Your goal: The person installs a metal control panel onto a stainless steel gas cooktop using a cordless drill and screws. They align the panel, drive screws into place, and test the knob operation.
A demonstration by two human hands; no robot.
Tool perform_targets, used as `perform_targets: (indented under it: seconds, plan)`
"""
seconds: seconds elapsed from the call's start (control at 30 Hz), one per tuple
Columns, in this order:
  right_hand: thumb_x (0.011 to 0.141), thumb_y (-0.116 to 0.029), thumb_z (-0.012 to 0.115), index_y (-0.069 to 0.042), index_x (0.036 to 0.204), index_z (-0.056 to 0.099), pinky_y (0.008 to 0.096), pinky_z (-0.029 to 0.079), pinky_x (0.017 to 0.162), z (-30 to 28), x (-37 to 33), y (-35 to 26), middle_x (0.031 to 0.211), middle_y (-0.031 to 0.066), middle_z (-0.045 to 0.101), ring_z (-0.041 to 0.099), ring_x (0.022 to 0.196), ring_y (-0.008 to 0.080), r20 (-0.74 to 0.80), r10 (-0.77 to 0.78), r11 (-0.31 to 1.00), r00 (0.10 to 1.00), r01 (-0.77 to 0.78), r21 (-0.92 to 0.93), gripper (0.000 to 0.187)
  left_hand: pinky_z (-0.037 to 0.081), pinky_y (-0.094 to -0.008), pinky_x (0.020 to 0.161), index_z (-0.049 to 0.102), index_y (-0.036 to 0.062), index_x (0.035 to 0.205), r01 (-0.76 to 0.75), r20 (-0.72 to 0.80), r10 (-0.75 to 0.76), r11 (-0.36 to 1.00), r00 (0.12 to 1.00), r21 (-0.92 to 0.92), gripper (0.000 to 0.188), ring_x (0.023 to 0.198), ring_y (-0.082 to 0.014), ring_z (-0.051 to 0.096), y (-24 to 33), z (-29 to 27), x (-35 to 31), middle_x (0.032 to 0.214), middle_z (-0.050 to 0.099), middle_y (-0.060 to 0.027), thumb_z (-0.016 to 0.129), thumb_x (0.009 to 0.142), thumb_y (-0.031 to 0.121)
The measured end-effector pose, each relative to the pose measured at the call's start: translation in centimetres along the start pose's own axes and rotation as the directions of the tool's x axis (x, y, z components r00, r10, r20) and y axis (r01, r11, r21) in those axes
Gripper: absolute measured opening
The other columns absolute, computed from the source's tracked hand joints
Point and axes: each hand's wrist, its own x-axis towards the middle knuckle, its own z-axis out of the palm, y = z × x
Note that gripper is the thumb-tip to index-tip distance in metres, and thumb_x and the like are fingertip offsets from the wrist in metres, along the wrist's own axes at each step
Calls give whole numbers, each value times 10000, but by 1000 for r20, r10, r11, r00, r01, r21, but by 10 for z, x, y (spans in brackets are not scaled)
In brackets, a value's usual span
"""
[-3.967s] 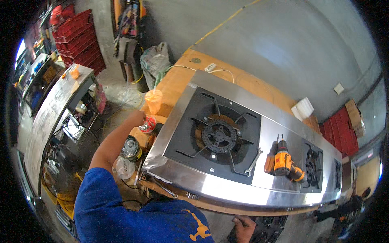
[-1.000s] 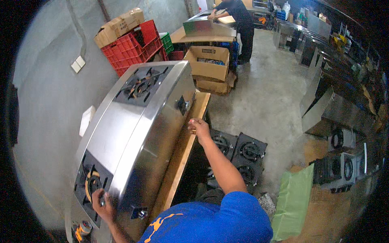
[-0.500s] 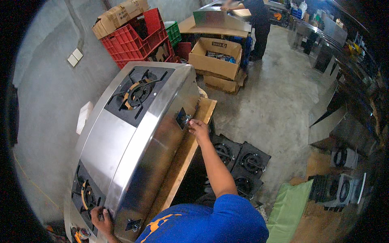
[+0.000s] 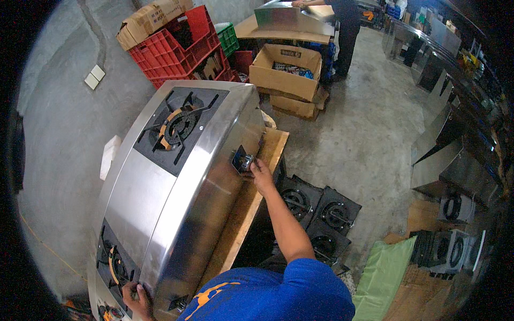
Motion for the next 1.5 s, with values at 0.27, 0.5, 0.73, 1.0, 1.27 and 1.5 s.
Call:
perform_targets:
  seconds: [0.27, 0.5, 0.73, 1.0, 1.27, 1.5]
  plan:
    - [997, -324, 588, -61, 1295, 500, 399, 578, 771, 9, -19, -47, 1150, 67, 643, 675, 900, 221, 111, 142, 987, 984, -149, 55, 407, 506, -403, 663, 725, 26, 889, 652, 159, -633, 745, 758, -142, 277, 724, -317, 638, 28, -6, -21, 796, 670, -137, 700, 876, 302]
    - [948, -180, 648, -8, 1342, 484, 274, 524, 612, 32, -20, -69, 940, 49, 682, 644, 748, 126, 32, -101, 777, 994, 99, -622, 460, 473, -411, 726, 647, -8, 877, 615, 136, -600, 772, 789, -161, 260, 765, -317, 598, 26, -6, -19, 822, 626, -147, 655, 898, 251]
    - [947, -244, 612, 37, 1251, 565, 318, 517, 646, 29, -21, -77, 865, 112, 701, 660, 731, 173, 63, -239, 441, 969, 166, -882, 417, 448, -410, 734, 602, -32, 872, 615, 126, -602, 770, 788, -171, 264, 758, -312, 562, 31, -9, -17, 812, 589, -150, 636, 905, 227]
    - [946, -337, 592, 86, 1371, 462, 365, 538, 710, 16, -25, -80, 852, 171, 705, 715, 773, 257, 105, -108, 643, 989, 150, -751, 614, 454, -394, 693, 607, -20, 889, 648, 84, -646, 738, 759, -189, 243, 742, -293, 571, 36, -10, -15, 831, 592, -139, 623, 925, 221]
    - [916, -315, 612, -8, 1124, 614, 444, 523, 706, 39, -28, -82, 854, 184, 702, 686, 798, 378, 2, -282, 467, 959, 139, -873, 371, 468, -385, 684, 626, -9, 882, 639, 85, -637, 741, 766, -207, 225, 747, -294, 598, 35, -13, -10, 826, 617, -132, 658, 894, 214]
    - [944, -232, 592, -39, 1107, 676, 468, 511, 756, 4, 3, -43, 987, 180, 691, 657, 845, 346, -12, -347, 504, 938, 176, -846, 266, 520, -391, 686, 692, 53, 798, 636, 5, -651, 741, 759, -216, 240, 737, -303, 662, 33, -16, -28, 794, 679, -121, 735, 819, 289]
